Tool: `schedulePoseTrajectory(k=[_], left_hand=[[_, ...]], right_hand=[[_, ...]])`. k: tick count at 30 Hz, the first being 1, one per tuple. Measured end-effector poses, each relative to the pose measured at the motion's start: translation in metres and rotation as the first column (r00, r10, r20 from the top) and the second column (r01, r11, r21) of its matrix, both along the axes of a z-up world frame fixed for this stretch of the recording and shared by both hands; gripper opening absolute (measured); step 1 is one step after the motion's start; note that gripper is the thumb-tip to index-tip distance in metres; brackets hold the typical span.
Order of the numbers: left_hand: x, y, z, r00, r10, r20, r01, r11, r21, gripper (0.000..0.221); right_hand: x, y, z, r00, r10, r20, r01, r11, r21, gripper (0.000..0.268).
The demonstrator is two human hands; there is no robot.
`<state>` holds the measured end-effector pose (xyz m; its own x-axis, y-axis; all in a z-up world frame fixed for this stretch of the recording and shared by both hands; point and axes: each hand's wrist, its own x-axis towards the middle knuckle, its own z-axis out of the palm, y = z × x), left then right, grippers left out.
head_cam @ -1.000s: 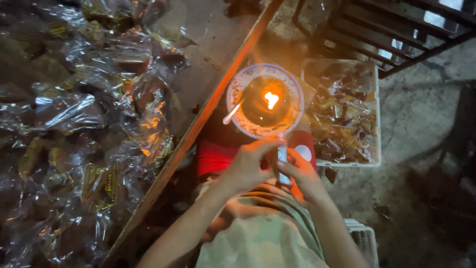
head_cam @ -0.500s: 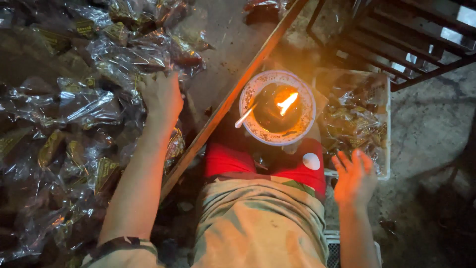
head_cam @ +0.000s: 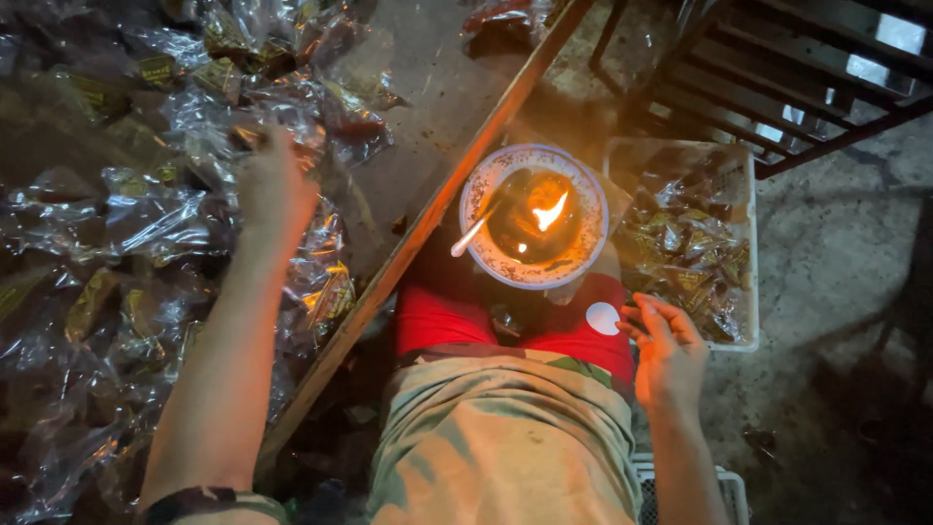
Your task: Sealing plastic bags containing food items by manually folding the edges and melting them over a candle flame.
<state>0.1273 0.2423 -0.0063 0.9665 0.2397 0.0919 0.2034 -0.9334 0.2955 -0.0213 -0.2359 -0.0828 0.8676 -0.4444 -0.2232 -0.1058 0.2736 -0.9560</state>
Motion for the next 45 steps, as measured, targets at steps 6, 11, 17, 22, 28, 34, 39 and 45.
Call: schedulePoseTrajectory(k=[6, 11, 17, 22, 28, 34, 39, 45], left_hand=[[-0.04, -0.029, 0.074, 0.9, 0.398, 0.176, 0.075, 0.258, -0.963, 0.055], [-0.08, -0.094, 0.058, 0.944, 0.321, 0.076, 0.189, -0.338, -0.922, 0.034], [-0.115, -0.149, -0.055, 0.997, 0.068, 0.03, 0.044, -0.213, -0.976, 0.025], [-0.13, -0.181, 0.025, 0.939, -0.327, -0.107, -0.149, -0.106, -0.983, 0.087], [-0.14, -0.197, 0.031, 0.995, -0.053, -0.089, -0.098, -0.2, -0.975, 0.041], [-0.141, -0.21, -0.008, 0.99, -0.037, -0.133, -0.137, -0.142, -0.98, 0.041], [-0.141, -0.21, -0.025, 0.979, -0.104, -0.173, -0.19, -0.184, -0.964, 0.03], [-0.146, -0.222, -0.011, 0.98, -0.132, -0.15, -0.177, -0.226, -0.958, 0.027]], right_hand=[[-0.008, 0.008, 0.015, 0.999, 0.036, 0.03, -0.032, 0.993, -0.113, 0.01], [-0.003, 0.047, 0.044, 0.982, 0.182, 0.05, -0.168, 0.964, -0.206, 0.02], [0.017, 0.077, 0.081, 0.792, 0.59, 0.157, -0.564, 0.806, -0.179, 0.064], [0.028, 0.098, 0.13, 0.685, 0.726, 0.054, -0.705, 0.68, -0.203, 0.076], [0.023, 0.1, 0.113, 0.889, 0.455, -0.051, -0.457, 0.877, -0.146, 0.018], [0.011, 0.123, 0.133, 0.901, 0.417, -0.124, -0.431, 0.819, -0.379, 0.029], [0.021, 0.072, 0.128, 0.764, 0.644, -0.029, -0.569, 0.653, -0.499, 0.053], [0.016, 0.081, 0.123, 0.792, 0.61, -0.011, -0.407, 0.514, -0.755, 0.003]])
